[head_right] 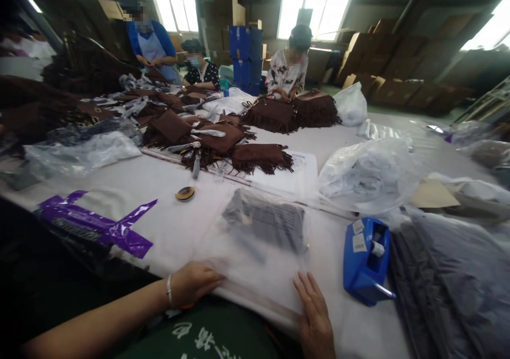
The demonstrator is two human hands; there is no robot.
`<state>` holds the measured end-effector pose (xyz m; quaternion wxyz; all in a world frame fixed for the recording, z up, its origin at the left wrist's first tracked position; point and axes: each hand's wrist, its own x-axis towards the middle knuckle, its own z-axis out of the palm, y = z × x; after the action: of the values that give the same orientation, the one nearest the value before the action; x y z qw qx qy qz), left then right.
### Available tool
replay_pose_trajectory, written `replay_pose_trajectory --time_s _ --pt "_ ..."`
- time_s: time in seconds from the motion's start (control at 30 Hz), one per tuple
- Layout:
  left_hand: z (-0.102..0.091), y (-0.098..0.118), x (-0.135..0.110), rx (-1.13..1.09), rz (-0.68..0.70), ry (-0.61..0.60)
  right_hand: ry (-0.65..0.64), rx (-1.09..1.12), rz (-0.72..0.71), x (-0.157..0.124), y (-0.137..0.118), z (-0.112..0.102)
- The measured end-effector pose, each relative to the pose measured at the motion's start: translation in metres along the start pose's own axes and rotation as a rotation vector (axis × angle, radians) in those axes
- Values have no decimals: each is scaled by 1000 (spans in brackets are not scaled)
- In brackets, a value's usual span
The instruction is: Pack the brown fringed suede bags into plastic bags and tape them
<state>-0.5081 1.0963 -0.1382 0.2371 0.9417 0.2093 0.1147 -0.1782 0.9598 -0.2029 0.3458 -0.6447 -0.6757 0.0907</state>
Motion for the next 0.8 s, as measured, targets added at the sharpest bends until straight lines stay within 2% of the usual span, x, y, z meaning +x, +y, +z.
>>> replay_pose_trajectory --time_s 0.07,0.1,0.17,0.23,0.33,0.4,0.47,0.57,0.67,0.8 --pt "-20 6 -12 -12 187 29 -37 -36 -43 1 3 -1" --pt "-27 7 -15 20 223 58 -35 -52 -55 4 4 -1" --pt "-34 0 -14 140 136 131 -14 -84 -76 12 4 -4" --pt "-30 -15 -6 242 9 172 -20 -111 -129 21 5 -8" --pt "-19 -44 3 277 -6 197 -88 -142 -270 31 7 -17" --pt "-14 -56 3 263 53 153 -159 -154 -343 32 12 -21" --pt "-12 -63 2 222 94 36 -254 -159 -387 33 19 -20" --pt "-8 -65 6 160 53 -104 -318 -184 -326 36 30 -10" --pt "-3 -64 13 141 -30 -127 -325 -211 -210 41 37 -1" --pt "4 -59 7 61 25 -113 -442 -157 -187 43 31 -12"
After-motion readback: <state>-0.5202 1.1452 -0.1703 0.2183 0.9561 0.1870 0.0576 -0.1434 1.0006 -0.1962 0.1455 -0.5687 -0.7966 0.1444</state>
